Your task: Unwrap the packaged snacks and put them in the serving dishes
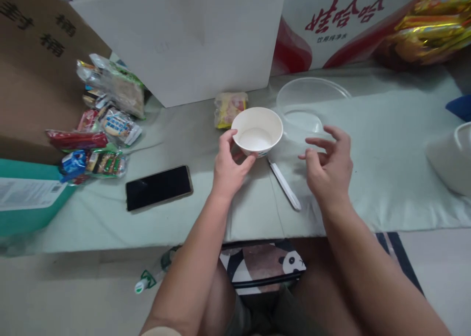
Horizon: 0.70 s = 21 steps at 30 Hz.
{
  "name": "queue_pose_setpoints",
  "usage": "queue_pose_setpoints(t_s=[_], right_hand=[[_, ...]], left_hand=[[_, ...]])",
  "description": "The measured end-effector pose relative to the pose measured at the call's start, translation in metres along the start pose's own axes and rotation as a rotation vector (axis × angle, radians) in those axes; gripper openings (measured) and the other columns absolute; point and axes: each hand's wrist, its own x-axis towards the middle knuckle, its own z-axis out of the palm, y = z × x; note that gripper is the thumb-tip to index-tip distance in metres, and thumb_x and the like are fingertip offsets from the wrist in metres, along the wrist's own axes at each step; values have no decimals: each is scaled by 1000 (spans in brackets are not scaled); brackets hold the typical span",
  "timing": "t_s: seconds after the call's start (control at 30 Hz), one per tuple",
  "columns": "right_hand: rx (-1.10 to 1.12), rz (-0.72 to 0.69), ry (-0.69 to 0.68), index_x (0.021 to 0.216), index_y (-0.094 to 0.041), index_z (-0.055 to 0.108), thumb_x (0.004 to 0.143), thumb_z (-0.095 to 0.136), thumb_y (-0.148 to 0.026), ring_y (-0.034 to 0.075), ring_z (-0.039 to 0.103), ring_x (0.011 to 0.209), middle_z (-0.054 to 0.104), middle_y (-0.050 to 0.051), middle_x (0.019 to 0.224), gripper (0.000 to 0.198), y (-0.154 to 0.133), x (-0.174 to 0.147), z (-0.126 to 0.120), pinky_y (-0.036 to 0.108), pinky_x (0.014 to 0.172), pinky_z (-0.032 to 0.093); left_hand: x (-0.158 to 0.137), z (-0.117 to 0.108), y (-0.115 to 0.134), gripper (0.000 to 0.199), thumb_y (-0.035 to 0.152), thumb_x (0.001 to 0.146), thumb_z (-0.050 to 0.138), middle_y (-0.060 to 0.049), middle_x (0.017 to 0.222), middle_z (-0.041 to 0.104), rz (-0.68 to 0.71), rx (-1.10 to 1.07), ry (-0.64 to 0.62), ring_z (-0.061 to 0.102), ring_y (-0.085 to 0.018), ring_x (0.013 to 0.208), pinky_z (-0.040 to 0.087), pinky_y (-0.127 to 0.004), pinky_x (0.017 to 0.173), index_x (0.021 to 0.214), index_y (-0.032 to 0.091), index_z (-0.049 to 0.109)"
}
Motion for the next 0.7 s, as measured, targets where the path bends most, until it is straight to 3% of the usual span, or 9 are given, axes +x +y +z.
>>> queue_pose_setpoints(t_s=[0.07,0.2,0.3,0.4,0.5,0.57,0.67,0.7], right_hand=[[-95,-31,-80,124,-22,56,85,57,-36,17,68,69,75,6,100,42,-3,-8,-1,34,68,51],[-499,3,-385,105,-22,63,87,58,-44,21,66,75,72,4,86,29,-10,-19,-2,32,61,35],[-717,96,-563,107,-23,62,89,57,-47,23,66,79,73,6,94,30,-17,-20,-5,31,58,25],[-773,127,-710,99,-24,63,91,54,-40,23,65,81,72,6,100,20,-23,-16,-8,32,57,25],[-748,128,-764,94,-24,64,91,51,-34,21,63,80,71,5,102,16,-24,-12,-10,32,57,25],[-732,133,-770,94,-24,64,91,51,-34,20,62,78,70,5,102,16,-23,-10,-11,32,57,25],[-726,134,-766,95,-24,64,90,52,-36,19,60,77,70,5,100,17,-19,-10,-11,31,57,25],[-730,132,-765,95,-25,64,90,51,-36,19,59,76,70,5,98,17,-18,-10,-11,31,57,25]], left_hand=[[6,9,-13,64,21,73,84,-8,137,61,20,10,-25,63,-23,126,58,-33,98,129,29,53],[13,23,-33,65,17,78,74,-10,147,52,103,75,-68,58,-24,134,58,-36,99,133,31,42],[15,19,-34,60,15,79,68,-12,144,52,107,213,62,58,-26,132,57,-40,99,131,29,42],[28,5,-22,48,15,77,73,-12,135,57,88,459,247,61,-29,124,52,-49,105,119,24,51],[61,-2,-7,49,13,77,77,-8,135,59,99,592,323,52,-29,137,42,-49,117,120,24,56],[90,-1,-1,47,12,78,79,-7,132,59,-35,605,337,47,-28,144,36,-46,122,120,22,58],[125,4,1,37,19,94,61,-9,118,67,-120,544,270,67,-26,115,53,-47,103,131,20,55],[133,6,1,39,22,94,64,-6,113,69,-123,520,262,68,-24,110,54,-45,101,133,22,55]])
